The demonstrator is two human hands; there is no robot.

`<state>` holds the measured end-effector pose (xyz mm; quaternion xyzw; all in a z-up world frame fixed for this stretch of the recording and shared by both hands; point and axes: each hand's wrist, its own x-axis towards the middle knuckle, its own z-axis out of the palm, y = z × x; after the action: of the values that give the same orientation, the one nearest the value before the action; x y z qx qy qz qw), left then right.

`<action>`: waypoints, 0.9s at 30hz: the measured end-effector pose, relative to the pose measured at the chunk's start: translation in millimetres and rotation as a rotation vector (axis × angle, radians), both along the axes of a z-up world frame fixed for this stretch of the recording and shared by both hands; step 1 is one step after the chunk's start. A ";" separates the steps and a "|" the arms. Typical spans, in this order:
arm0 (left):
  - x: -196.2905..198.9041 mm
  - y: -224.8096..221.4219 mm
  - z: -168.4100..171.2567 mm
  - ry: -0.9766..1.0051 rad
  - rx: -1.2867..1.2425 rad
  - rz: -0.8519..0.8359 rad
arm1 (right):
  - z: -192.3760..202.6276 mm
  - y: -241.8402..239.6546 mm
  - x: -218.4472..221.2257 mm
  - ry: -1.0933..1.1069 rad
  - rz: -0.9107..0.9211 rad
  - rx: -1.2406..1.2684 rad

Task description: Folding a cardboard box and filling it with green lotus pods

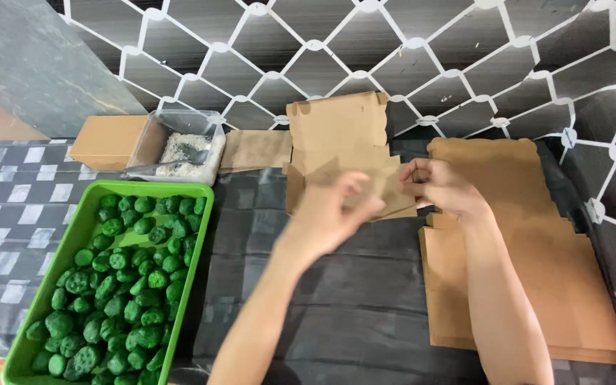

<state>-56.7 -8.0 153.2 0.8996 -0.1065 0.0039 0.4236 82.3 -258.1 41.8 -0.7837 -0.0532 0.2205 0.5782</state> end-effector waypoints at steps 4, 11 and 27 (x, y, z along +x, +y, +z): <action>6.0 -33.6 -35.0 -0.078 0.158 -0.096 | 16.4 5.8 -8.7 0.071 0.017 0.069; 29.9 -30.0 -103.3 -0.031 0.008 0.159 | 30.2 10.1 -12.3 0.202 0.141 -0.056; 50.6 -9.6 -93.8 0.292 0.141 0.124 | -10.6 30.1 -14.5 0.191 0.233 0.143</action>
<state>-6.0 -17.6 59.4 0.9228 0.0118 -0.1085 0.3696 67.8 -228.1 31.2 -0.7047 -0.1039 0.3552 0.6054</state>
